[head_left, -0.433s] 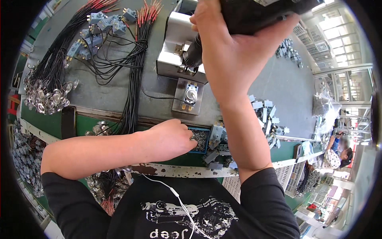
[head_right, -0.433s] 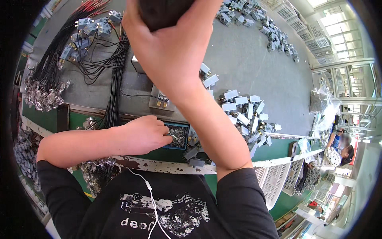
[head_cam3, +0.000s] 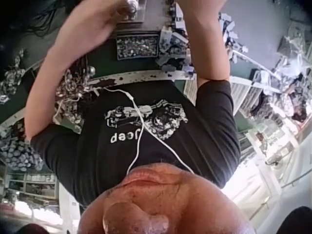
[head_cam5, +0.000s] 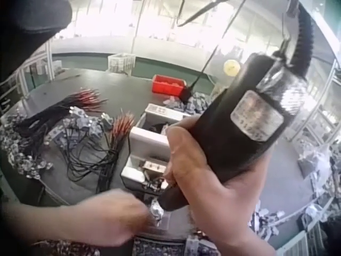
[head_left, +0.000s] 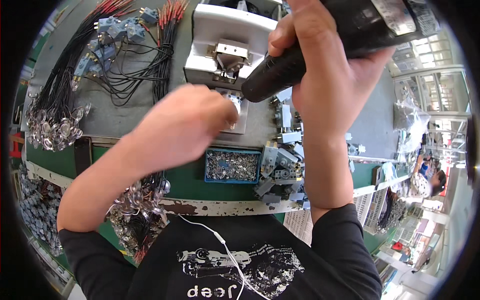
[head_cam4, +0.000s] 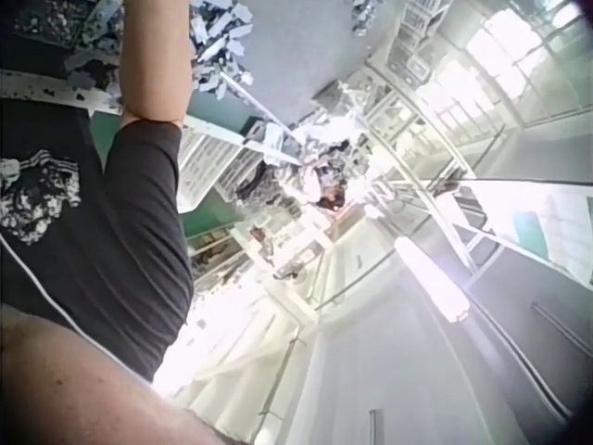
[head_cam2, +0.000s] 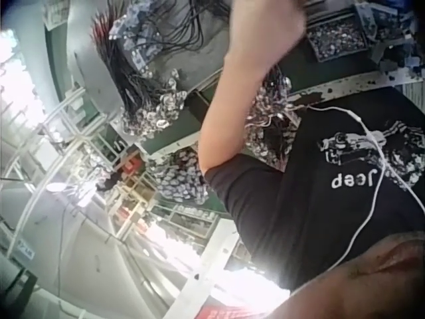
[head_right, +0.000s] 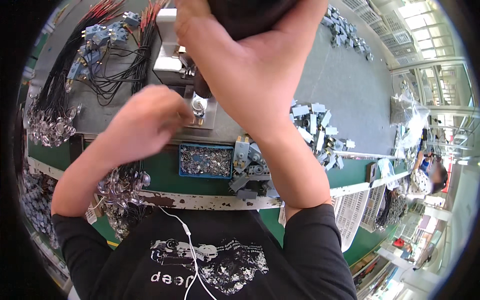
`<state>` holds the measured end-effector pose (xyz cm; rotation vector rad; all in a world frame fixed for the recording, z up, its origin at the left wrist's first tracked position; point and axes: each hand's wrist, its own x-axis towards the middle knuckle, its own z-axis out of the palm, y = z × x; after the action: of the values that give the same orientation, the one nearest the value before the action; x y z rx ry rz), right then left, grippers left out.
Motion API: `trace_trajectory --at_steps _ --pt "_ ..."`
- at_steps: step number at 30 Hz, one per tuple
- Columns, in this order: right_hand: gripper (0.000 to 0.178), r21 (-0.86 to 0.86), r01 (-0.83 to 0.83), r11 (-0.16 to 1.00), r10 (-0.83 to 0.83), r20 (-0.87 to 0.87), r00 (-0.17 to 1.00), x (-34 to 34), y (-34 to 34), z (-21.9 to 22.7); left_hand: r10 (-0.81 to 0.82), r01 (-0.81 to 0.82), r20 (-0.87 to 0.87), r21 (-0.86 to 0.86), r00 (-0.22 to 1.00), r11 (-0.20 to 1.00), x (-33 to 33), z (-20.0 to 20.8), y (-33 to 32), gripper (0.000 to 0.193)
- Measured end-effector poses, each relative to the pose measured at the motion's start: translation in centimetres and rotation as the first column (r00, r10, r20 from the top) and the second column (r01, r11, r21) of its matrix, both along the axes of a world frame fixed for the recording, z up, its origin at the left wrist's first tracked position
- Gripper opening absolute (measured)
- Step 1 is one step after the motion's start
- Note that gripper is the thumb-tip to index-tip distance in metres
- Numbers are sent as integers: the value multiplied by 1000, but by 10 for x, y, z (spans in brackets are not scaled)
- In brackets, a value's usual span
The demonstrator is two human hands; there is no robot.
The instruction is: Assembling small electronic and mechanical components using an electric screwdriver at a factory workstation.
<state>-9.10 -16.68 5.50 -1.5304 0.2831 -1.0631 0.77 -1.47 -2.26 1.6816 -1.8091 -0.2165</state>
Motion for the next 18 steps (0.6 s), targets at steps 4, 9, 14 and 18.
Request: trace_trajectory --at_steps 4,9,14,18 --pt "20 -1 -3 1000 3 6 1000 -18 -3 -1 47 -46 70 -22 996 999 1 -17 -5 9" --pt "34 -81 -52 995 55 36 998 -29 0 -13 66 -61 204 -34 977 998 -3 -33 -8 13" --pt "47 -163 -95 982 108 70 992 -34 -5 -21 104 -96 155 -54 982 994 -7 -37 -11 16" --pt "58 -232 -136 963 161 94 982 -33 -9 -29 127 -122 141 -47 982 991 -8 -36 -11 23"
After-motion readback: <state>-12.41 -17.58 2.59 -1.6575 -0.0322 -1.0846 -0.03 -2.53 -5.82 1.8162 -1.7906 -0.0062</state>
